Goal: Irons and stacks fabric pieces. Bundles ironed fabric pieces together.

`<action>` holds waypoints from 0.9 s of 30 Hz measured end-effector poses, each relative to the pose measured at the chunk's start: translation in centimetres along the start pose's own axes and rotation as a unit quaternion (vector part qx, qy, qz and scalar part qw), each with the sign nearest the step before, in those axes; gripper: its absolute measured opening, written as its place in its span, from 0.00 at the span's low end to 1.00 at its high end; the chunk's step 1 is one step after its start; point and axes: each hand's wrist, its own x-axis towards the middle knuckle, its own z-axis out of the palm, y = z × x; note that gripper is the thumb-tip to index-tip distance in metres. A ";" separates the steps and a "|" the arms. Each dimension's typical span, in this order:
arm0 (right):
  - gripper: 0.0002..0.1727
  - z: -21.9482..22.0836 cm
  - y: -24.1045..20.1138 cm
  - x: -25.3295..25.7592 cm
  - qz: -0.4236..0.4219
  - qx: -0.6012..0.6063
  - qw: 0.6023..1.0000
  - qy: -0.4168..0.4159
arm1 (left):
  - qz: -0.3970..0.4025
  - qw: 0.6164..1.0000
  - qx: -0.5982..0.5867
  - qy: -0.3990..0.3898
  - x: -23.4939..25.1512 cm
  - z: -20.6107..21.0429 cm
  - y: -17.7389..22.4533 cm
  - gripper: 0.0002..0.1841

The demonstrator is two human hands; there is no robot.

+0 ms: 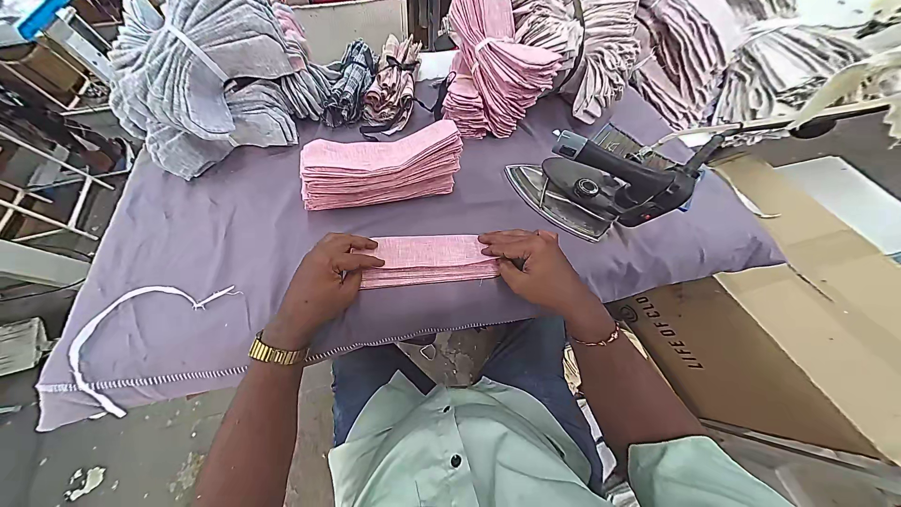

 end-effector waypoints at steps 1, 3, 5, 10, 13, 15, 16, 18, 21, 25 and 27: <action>0.17 0.0 -0.1 0.0 -0.005 -0.011 1.000 -0.003 | 0.003 1.000 0.010 -0.007 0.0 0.0 0.0 0.16; 0.18 0.0 -0.3 -0.1 -0.018 -0.040 0.999 -0.004 | 0.011 0.999 0.026 -0.017 0.0 0.0 -0.1 0.16; 0.18 0.4 -0.5 -0.2 -0.038 -0.078 0.996 0.016 | 0.019 0.999 0.042 -0.021 0.0 0.0 -0.1 0.16; 0.17 0.2 -1.1 -0.6 -0.078 -0.158 0.984 0.020 | 0.059 0.993 0.097 -0.032 0.1 -0.4 -0.2 0.15; 0.19 0.0 -1.3 -1.2 -0.085 -0.183 0.979 0.013 | 0.076 0.987 0.133 -0.051 0.0 -0.8 0.0 0.15; 0.22 0.6 -0.9 -1.8 -0.090 -0.179 0.978 0.048 | 0.080 0.983 0.153 -0.068 0.2 -1.0 0.5 0.16; 0.23 1.3 -0.4 -2.1 -0.098 -0.176 0.976 0.078 | 0.082 0.980 0.165 -0.076 0.4 -1.1 0.8 0.16; 0.24 2.6 0.4 -2.6 -0.104 -0.163 0.972 0.130 | 0.092 0.971 0.201 -0.095 1.0 -1.2 1.6 0.17; 0.24 2.7 0.3 -2.5 -0.090 -0.142 0.975 0.144 | 0.096 0.944 0.278 -0.150 1.9 -0.8 3.2 0.29; 0.24 3.0 0.3 -2.4 -0.077 -0.139 0.974 0.163 | 0.027 0.920 0.325 -0.217 2.7 0.3 5.3 0.44; 0.22 3.0 0.0 -1.9 -0.069 -0.141 0.974 0.164 | 0.016 0.914 0.331 -0.234 3.0 0.5 5.6 0.45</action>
